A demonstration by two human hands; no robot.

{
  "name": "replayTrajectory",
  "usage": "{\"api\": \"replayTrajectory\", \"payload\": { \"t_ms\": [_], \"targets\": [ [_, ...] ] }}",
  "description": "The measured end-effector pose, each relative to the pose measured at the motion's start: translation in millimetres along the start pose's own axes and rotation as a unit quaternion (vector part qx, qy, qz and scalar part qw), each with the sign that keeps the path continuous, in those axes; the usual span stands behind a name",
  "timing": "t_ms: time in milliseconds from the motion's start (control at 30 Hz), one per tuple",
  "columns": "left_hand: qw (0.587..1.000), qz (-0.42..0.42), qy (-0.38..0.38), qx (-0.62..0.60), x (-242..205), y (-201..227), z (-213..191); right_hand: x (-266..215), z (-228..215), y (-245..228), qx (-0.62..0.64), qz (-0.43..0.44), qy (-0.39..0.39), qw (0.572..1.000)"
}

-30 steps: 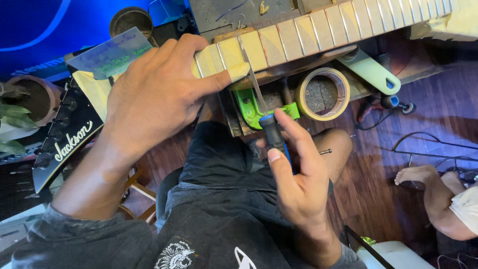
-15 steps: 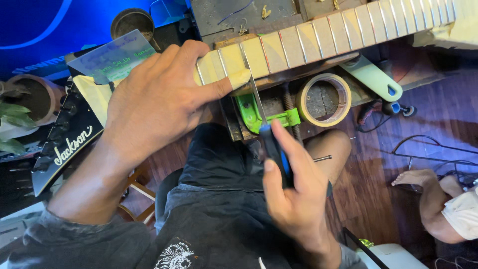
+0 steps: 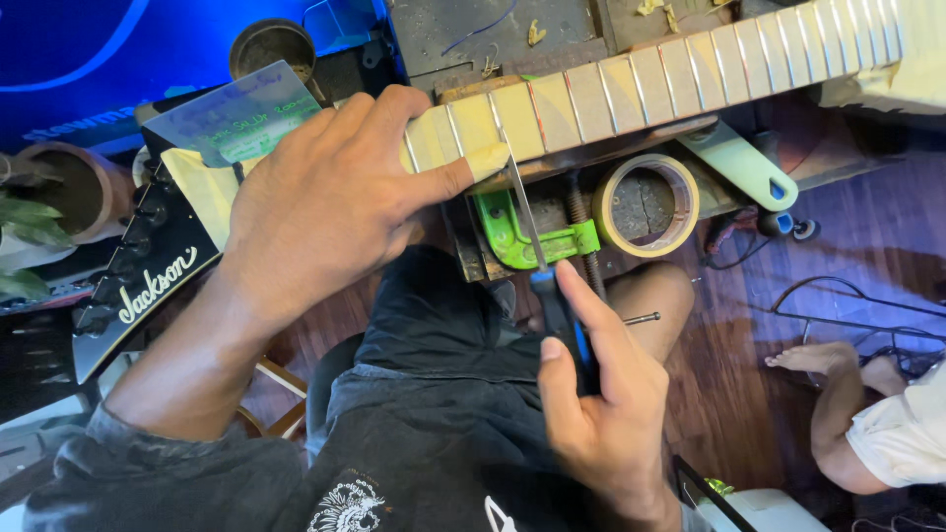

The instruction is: The person uses a metal file to smooth the edges of the frets on a guitar neck clamped in a workbench. The fretboard is protected with masking tape, and the person works methodically along the frets.

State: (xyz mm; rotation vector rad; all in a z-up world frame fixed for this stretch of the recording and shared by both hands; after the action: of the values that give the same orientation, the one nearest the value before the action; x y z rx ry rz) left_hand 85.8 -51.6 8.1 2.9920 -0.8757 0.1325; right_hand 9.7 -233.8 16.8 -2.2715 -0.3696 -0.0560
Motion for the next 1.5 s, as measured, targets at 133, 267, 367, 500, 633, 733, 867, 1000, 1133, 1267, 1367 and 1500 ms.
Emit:
{"api": "replayTrajectory", "payload": {
  "t_ms": [133, 267, 367, 500, 633, 733, 867, 1000, 1133, 1267, 1367, 1500],
  "targets": [
    [1.0, 0.009, 0.013, 0.005, -0.2, 2.3, -2.4, 29.2, 6.1, -5.0, -0.025, -0.024, 0.009, 0.999],
    [0.999, -0.016, 0.01, -0.046, 1.7, -1.8, -2.5, 71.9, 6.6, -14.8, -0.006, 0.017, -0.005, 1.0],
    [0.998, -0.016, 0.03, -0.057, -2.5, -3.4, -3.6, 48.7, -10.0, 7.2, -0.036, 0.101, 0.03, 0.994],
    [0.996, -0.01, 0.083, -0.027, -5.4, -1.9, -12.5, 12.5, -12.4, 21.2, 0.147, 0.086, 0.061, 0.984],
    [0.993, -0.026, 0.1, -0.061, -6.5, -5.9, -11.7, -31.9, -28.2, 41.5, 0.159, 0.119, 0.128, 0.972],
    [0.991, -0.03, 0.112, -0.071, -6.6, -9.4, -12.8, -58.2, -31.8, 57.9, 0.139, 0.119, 0.129, 0.975],
    [0.99, -0.038, 0.107, -0.087, -7.4, -10.2, -10.8, -88.6, -36.8, 64.5, 0.025, 0.062, 0.106, 0.992],
    [0.99, -0.049, 0.112, -0.073, -7.6, -12.8, -7.2, -106.1, -31.3, 72.0, 0.012, -0.004, 0.14, 0.99],
    [0.99, -0.065, 0.092, -0.081, -5.7, -16.0, -4.6, -97.4, -14.0, 75.4, -0.057, 0.036, 0.036, 0.997],
    [0.99, -0.062, 0.095, -0.083, -4.9, -15.5, -5.1, -103.2, -29.0, 67.8, -0.011, 0.047, 0.083, 0.995],
    [0.988, -0.091, 0.08, -0.098, -3.1, -18.7, -2.6, -103.3, -25.6, 68.6, 0.032, 0.038, 0.098, 0.994],
    [0.987, -0.088, 0.087, -0.103, -2.6, -20.6, 0.2, -95.0, -16.4, 68.6, 0.092, 0.085, 0.072, 0.989]
  ]
}}
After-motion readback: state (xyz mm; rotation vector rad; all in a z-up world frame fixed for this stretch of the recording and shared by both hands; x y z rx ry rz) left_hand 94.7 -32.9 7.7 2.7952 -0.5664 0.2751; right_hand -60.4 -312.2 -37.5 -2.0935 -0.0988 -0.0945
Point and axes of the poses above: each hand's wrist, its own x-axis towards the middle knuckle, its own z-axis out of the palm, y = z × x, the point moved 10 cm from there along x, towards the middle knuckle, and after that the axes turned 2 degrees about -x, right-handed, at the moved point
